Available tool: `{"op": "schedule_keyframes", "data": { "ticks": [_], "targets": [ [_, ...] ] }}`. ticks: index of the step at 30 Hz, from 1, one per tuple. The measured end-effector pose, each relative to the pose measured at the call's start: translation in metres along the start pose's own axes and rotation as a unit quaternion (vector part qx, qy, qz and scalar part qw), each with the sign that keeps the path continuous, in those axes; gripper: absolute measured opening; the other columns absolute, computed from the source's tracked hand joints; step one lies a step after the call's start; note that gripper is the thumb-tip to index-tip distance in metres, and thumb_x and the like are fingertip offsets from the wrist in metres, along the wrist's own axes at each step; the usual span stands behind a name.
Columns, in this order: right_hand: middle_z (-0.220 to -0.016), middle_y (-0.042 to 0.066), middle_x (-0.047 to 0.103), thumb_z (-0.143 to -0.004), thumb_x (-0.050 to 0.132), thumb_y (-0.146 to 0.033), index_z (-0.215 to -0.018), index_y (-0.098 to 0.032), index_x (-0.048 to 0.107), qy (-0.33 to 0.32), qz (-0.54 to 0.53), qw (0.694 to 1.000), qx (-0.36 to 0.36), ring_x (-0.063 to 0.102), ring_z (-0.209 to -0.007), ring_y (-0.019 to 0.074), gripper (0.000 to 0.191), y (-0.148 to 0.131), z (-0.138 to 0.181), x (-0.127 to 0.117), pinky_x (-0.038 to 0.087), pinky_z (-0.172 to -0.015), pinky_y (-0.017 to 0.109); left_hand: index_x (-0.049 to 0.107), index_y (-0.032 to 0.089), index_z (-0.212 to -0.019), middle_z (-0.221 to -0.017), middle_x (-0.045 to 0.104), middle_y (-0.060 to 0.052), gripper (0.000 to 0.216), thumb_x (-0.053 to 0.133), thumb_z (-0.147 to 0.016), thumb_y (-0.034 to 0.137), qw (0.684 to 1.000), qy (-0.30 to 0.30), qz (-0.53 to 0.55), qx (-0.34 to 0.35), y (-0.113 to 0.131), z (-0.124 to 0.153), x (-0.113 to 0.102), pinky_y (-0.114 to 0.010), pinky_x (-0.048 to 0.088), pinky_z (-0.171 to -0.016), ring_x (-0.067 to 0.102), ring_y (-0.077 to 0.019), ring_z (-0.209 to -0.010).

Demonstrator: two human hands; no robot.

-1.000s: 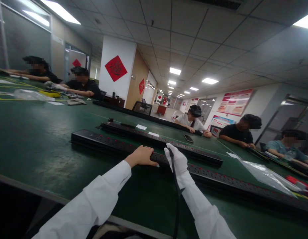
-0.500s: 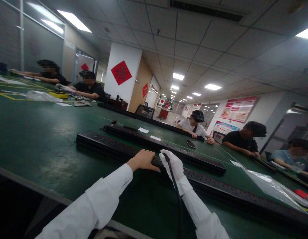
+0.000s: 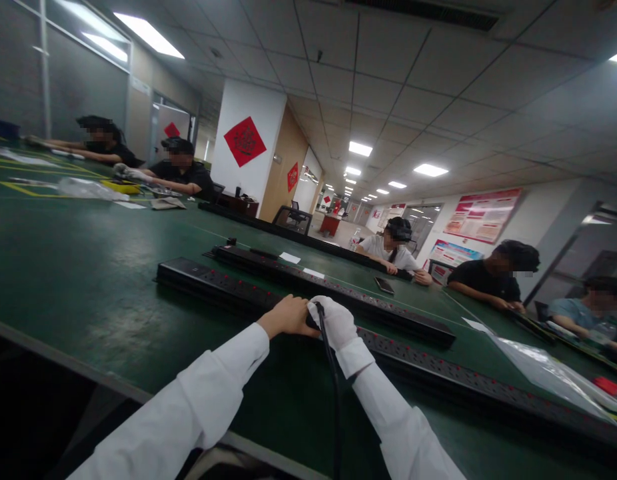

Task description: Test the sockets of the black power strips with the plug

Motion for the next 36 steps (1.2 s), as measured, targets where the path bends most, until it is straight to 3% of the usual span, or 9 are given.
{"op": "schedule_keyframes", "data": {
  "ticks": [6,14,20,27,36],
  "targets": [
    [-0.089,0.005,0.064,-0.086,0.040,-0.042,-0.109,-0.024,0.055,0.030,0.048,0.998,-0.021,0.061,-0.076,0.0147,0.033,-0.001,0.004,0.004,0.042,-0.067,0.022,0.050,0.016,-0.108,-0.101,0.061,-0.013,0.067,0.045,-0.064,0.068,1.000,0.005,0.005,-0.003,0.001,0.000,0.000,-0.040,0.037,-0.079,0.056,-0.0303,-0.091],
    [-0.091,0.006,0.063,-0.087,0.039,-0.036,-0.111,-0.023,0.053,0.020,0.036,0.998,-0.044,0.059,-0.082,0.0143,0.030,-0.006,0.007,0.005,0.042,-0.074,0.022,0.051,0.019,-0.105,-0.102,0.060,-0.012,0.058,0.048,-0.066,0.062,1.000,-0.009,0.011,-0.014,-0.001,-0.001,0.002,-0.040,0.037,-0.081,0.056,-0.0289,-0.091],
    [-0.097,0.007,0.062,-0.087,0.039,-0.032,-0.115,-0.020,0.050,0.036,0.013,0.999,-0.024,0.058,-0.086,0.0154,0.033,-0.007,0.015,0.009,0.043,-0.078,0.024,0.049,0.019,-0.109,-0.105,0.059,-0.012,0.055,0.053,-0.066,0.053,1.000,-0.014,0.000,-0.012,-0.003,-0.003,0.007,-0.040,0.037,-0.082,0.055,-0.0294,-0.094],
    [-0.109,0.006,0.057,-0.083,0.041,-0.024,-0.120,-0.019,0.046,0.103,-0.049,0.994,0.000,0.055,-0.098,0.0146,0.038,-0.012,0.023,0.018,0.041,-0.090,0.026,0.049,0.019,-0.107,-0.107,0.058,-0.012,0.053,0.054,-0.066,0.051,0.999,-0.032,-0.002,-0.016,-0.003,-0.004,0.006,-0.041,0.037,-0.083,0.054,-0.0296,-0.097],
    [-0.114,0.006,0.055,-0.084,0.040,-0.026,-0.117,-0.020,0.048,0.099,-0.076,0.992,0.021,0.053,-0.103,0.0159,0.034,-0.016,0.026,0.016,0.039,-0.094,0.029,0.049,0.019,-0.105,-0.105,0.059,-0.013,0.050,0.052,-0.067,0.050,0.999,-0.031,-0.005,-0.004,-0.003,-0.004,0.006,-0.041,0.038,-0.081,0.055,-0.0295,-0.095]
  ]
}}
Point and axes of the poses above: each hand's wrist, its own z-axis away from the middle knuckle, its own x-axis out of the palm, y = z × x, the point moved 1 cm from there along -z, towards the middle knuckle
